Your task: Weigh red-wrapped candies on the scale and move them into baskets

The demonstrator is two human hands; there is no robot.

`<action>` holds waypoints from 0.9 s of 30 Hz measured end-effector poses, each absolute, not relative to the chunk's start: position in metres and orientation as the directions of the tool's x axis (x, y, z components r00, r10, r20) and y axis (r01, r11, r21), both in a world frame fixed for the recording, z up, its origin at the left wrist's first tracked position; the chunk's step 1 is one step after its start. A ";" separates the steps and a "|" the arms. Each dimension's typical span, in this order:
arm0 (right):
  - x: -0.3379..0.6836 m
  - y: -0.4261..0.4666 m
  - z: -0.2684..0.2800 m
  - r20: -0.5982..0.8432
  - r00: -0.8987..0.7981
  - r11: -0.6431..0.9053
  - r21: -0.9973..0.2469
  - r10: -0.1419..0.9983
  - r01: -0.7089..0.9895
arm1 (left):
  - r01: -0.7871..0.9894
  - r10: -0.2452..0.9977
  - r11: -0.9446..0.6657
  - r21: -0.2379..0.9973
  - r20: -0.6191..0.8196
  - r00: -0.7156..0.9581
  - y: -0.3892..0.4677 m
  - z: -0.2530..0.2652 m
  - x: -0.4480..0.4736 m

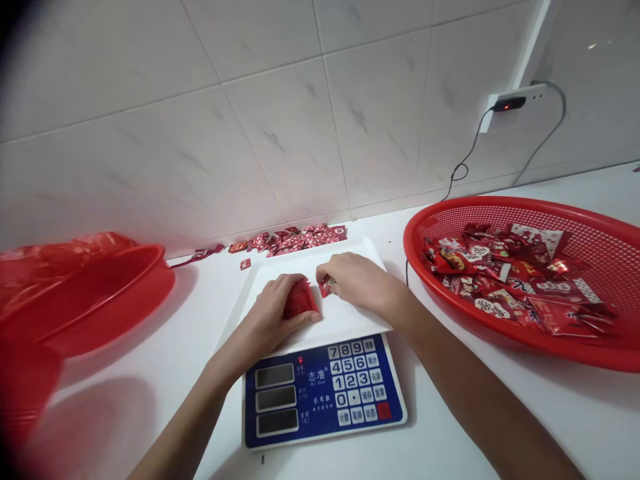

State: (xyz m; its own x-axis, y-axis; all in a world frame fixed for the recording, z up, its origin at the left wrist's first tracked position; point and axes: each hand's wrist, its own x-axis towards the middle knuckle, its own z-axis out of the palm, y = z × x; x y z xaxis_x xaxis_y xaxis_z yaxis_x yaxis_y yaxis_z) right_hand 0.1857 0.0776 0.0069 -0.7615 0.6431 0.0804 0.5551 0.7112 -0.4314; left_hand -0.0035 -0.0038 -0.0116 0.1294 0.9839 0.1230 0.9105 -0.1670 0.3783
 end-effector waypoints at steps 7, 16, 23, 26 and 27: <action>0.188 0.082 0.014 0.076 -0.712 0.683 -0.368 0.698 0.630 | 0.908 0.981 -0.138 0.396 0.180 0.071 -0.004 -0.010 -0.018; 0.192 0.083 0.011 0.067 -0.700 0.654 -0.428 0.711 0.624 | 0.941 0.971 -0.214 0.263 0.163 0.175 0.002 -0.002 -0.013; 0.195 0.082 0.015 0.066 -0.701 0.653 -0.434 0.710 0.621 | 0.968 0.962 -0.235 0.090 0.167 0.218 0.003 0.001 -0.011; 0.195 0.082 0.012 0.084 -0.701 0.661 -0.425 0.708 0.618 | 0.967 0.963 -0.231 0.106 0.168 0.212 0.004 0.003 -0.016; 0.195 0.082 0.012 0.086 -0.701 0.661 -0.429 0.708 0.615 | 0.967 0.963 -0.225 0.121 0.177 0.202 0.005 0.003 -0.016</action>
